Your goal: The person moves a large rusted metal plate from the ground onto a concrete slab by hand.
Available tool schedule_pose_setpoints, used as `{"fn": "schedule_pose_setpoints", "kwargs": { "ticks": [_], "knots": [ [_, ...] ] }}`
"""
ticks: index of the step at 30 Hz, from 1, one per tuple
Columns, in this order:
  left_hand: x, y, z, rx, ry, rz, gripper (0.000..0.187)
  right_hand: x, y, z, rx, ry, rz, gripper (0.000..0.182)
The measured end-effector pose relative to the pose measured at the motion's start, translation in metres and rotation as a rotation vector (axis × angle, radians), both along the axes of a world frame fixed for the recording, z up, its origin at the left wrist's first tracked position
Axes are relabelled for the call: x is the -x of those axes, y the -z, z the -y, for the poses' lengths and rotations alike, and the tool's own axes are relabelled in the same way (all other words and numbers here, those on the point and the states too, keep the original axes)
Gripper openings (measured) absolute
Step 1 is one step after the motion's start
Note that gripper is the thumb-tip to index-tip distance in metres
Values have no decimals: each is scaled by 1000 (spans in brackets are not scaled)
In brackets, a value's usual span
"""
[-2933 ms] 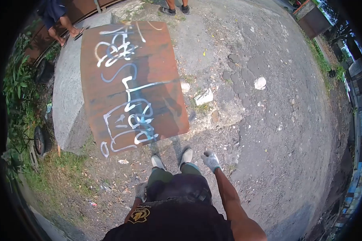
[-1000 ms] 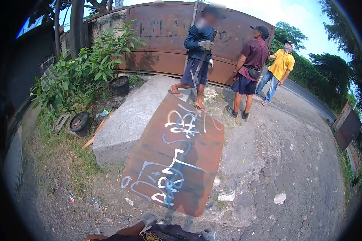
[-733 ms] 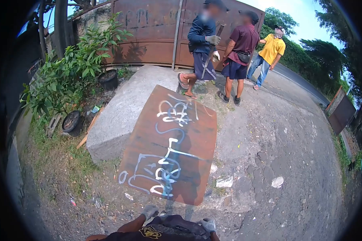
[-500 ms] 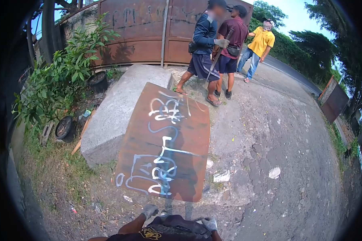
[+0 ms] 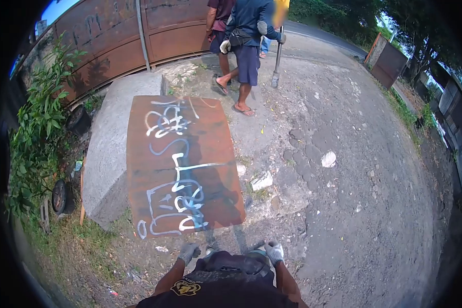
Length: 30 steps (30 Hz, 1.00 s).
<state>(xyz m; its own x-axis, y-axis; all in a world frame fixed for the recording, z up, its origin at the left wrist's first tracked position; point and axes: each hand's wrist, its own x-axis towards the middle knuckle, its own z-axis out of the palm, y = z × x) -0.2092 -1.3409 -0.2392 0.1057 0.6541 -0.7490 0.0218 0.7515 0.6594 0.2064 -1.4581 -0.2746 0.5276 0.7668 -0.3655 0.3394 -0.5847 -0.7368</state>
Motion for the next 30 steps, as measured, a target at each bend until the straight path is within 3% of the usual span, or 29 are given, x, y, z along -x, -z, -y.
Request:
{"fn": "schedule_pose_setpoints", "kwargs": {
  "ticks": [3, 6, 11, 16, 25, 30],
  "knots": [
    [-13, -9, 1, -9, 17, -63, 31, -23, 27, 12, 52, -37, 73, 37],
    [-26, 0, 11, -8, 34, -103, 33, -22, -27, 13, 72, 59, -61, 36],
    [-66, 18, 22, -39, 134, -180, 24, -54, -39, 28, 56, 87, -144, 37],
    [-137, -4, 31, -46, 186, -176, 15, -108, 12, 66, 78, 19, -153, 38],
    [-233, 2, 11, -227, 256, -176, 21, -171, -2, 140, 31, 331, -293, 44],
    [-267, 2, -14, -191, 367, -185, 27, -186, 13, 165, 1, 525, -392, 36]
  ]
}}
